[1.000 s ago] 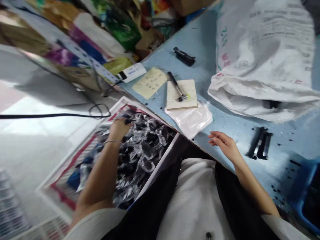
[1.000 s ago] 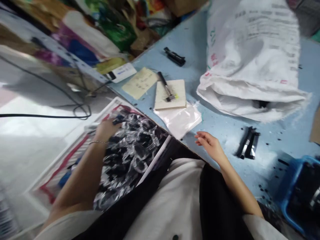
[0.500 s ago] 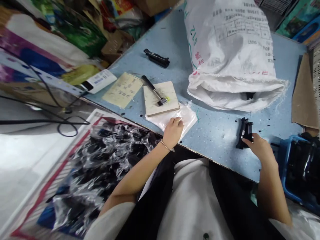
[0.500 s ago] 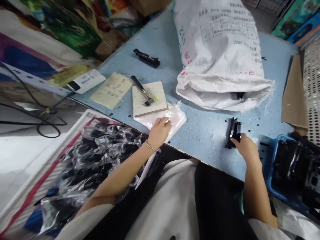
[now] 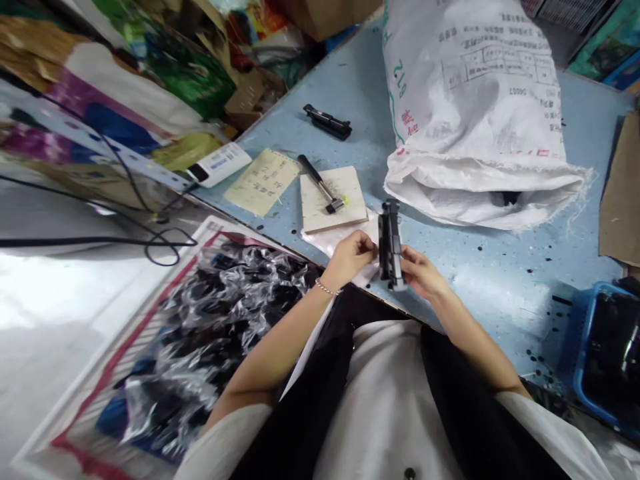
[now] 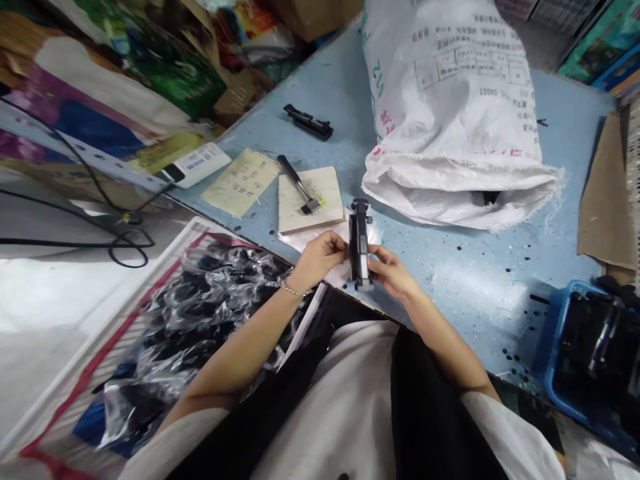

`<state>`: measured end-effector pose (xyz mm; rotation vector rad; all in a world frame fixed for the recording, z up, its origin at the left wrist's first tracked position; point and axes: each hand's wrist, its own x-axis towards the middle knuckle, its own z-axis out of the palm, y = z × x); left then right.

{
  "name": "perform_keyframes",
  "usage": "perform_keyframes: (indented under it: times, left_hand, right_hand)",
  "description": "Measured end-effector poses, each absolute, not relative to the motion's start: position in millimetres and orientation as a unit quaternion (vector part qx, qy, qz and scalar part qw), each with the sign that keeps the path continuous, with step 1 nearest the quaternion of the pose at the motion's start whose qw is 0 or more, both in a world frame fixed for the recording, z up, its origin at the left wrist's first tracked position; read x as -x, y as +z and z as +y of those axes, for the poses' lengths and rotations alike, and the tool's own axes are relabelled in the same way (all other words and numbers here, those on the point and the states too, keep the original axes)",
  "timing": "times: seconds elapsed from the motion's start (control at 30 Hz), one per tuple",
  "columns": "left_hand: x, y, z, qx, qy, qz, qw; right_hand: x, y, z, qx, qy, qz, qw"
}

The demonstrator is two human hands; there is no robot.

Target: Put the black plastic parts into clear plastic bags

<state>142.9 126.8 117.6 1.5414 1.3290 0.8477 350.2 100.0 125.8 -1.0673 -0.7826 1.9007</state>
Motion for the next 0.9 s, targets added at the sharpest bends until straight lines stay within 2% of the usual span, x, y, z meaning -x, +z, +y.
perform_keyframes:
  times: [0.13,0.2,0.27,0.37,0.43,0.6,0.7,0.77,0.8,0.9]
  left_hand:
    - [-134.7,122.2,116.6,-0.777,0.306,0.507,0.214]
    - [-129.0,121.1,116.8,-0.800,0.291,0.496,0.169]
    - [-128.1,119.0,117.7,-0.802,0.293,0.491,0.170]
    - [-136.4,120.3,111.5,-0.794,0.305,0.489,0.192]
    - [-145.6,126.1,98.5,-0.804,0.314,0.463,0.201]
    - [-163.9,139.5,55.3,-0.858,0.317,0.317,0.250]
    - [-166.0,138.3,42.0,-0.848,0.305,0.335,0.275]
    - [-163.4,137.6,36.9,-0.853,0.285,0.355,0.254]
    - [-160.4,138.2,35.0,-0.860,0.269,0.366,0.234]
    - [-137.5,140.4,35.9,-0.845,0.213,0.462,0.167]
  right_hand:
    - [-350.4,112.4,104.2,0.456,0.731,-0.279,0.425]
    - [-371.9,111.5,88.3,0.477,0.728,-0.260,0.418]
    - [-391.7,113.5,66.5,0.479,0.751,-0.244,0.383]
    - [-399.2,115.3,42.7,0.450,0.820,-0.209,0.286]
    - [-389.1,112.9,41.3,0.438,0.839,-0.195,0.258]
    - [-354.2,105.4,67.7,0.517,0.714,-0.313,0.354]
    - [-344.3,112.7,73.0,0.555,0.608,-0.436,0.365]
    - [-341.3,120.8,69.5,0.551,0.540,-0.530,0.352]
    - [-340.5,124.4,67.1,0.534,0.534,-0.560,0.341]
    - [-340.6,127.6,62.3,0.478,0.613,-0.553,0.301]
